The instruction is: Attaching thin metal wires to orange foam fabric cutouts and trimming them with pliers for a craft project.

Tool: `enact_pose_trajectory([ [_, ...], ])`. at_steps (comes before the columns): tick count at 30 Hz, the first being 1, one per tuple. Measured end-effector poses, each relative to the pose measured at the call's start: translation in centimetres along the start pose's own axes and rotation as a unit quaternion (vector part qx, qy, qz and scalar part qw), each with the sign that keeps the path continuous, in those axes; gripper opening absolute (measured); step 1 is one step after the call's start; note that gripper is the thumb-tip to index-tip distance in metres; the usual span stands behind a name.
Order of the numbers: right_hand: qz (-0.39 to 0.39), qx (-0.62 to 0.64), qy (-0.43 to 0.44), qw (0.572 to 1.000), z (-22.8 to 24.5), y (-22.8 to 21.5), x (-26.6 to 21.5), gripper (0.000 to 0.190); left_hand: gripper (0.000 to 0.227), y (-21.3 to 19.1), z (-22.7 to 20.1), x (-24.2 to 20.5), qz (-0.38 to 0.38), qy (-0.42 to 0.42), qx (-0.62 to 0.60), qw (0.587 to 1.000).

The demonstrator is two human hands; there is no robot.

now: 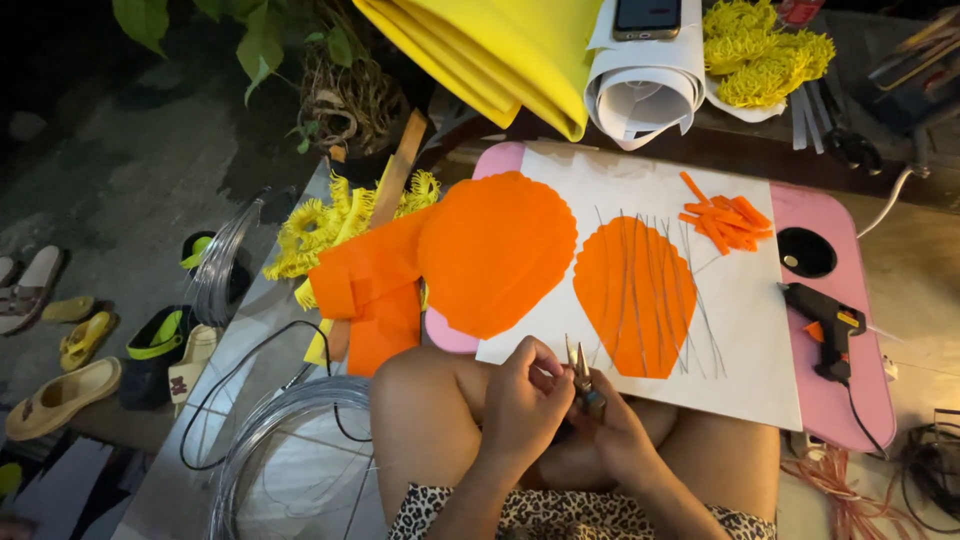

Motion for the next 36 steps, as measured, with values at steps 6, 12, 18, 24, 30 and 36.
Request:
enact_pose_trajectory([
  [6, -0.006, -0.045, -0.003, 0.999, 1.7, 0.6, -0.1, 0.046, 0.014, 0.2, -0.2, -0.2, 0.017, -0.008, -0.004, 1.0],
  [12, -0.039, -0.131, 0.018, 0.99, 2.3, 0.8, -0.4, 0.043, 0.015, 0.2, 0.2, -0.2, 0.022, -0.002, -0.019, 1.0],
  [18, -0.073, -0.325, -0.08, 0.94, 2.1, 0.9, -0.7, 0.028, 0.015, 0.0, 1.2, -1.3, 0.027, -0.001, -0.08, 0.996],
  [24, -0.078, -0.346, -0.045, 0.934, 1.2, 0.8, -1.2, 0.033, 0.012, -0.9, 0.4, -2.4, 0.036, -0.039, -0.119, 0.991],
  [30, -0.113, -0.402, -0.036, 0.908, 3.4, 2.1, -1.7, 0.025, 0.006, -2.4, 0.0, -3.1, 0.063, -0.026, -0.044, 0.997],
  [36, -0.141, -0.42, -0.084, 0.892, 3.5, 1.8, -1.8, 0.014, 0.009, -3.7, -0.4, -3.4, 0.111, -0.048, 0.037, 0.992],
])
Point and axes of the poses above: each hand's wrist, its own x-axis towards the middle knuckle, its own y-axis out of the palm, z = x × y, the point moved 2 cm from there along x, towards the middle knuckle, and after that the axes turned 4 degrees about z, right-handed, at the moved point
